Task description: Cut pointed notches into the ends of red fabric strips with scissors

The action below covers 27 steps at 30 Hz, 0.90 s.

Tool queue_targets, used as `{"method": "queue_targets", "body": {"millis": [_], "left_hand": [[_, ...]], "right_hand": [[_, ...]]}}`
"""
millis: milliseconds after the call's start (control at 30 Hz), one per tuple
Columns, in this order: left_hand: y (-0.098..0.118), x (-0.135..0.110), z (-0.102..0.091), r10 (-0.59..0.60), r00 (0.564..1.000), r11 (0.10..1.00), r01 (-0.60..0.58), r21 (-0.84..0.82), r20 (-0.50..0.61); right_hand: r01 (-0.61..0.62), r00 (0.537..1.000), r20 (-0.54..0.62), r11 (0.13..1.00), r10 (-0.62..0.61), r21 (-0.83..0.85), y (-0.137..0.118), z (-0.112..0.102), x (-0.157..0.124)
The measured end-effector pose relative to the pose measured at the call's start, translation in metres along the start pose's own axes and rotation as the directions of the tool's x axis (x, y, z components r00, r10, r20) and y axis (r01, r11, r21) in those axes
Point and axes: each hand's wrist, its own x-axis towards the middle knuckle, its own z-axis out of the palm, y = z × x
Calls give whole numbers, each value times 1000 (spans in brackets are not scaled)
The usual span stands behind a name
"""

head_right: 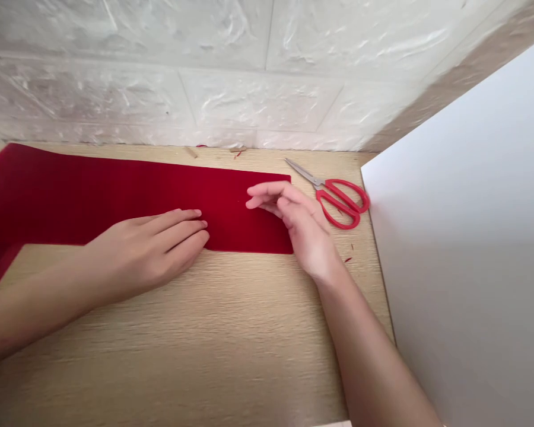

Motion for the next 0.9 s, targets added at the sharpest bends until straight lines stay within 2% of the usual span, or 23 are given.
{"method": "queue_targets", "body": {"millis": [67,167,300,633,700,900], "left_hand": [[1,1,0,10,1000,1000,-10,-15,9],[2,3,0,8,1000,1000,-7,-30,7],[3,6,-2,22,1000,1000,-22,21,15],[6,8,-4,10,1000,997,-13,81,27],[6,6,-3,4,1000,998,-5,65,13],[5,3,1,-60,998,998,60,5,-16]], "right_hand": [[-33,999,-16,999,33,27,4,-5,4],[-71,997,4,997,72,-19,6,-9,7],[-128,992,0,987,128,99,6,-8,7],[-61,998,15,983,59,175,5,-1,-2],[-25,999,24,991,22,133,2,0,-4],[32,995,98,990,-18,-139,-6,5,-7]]}}
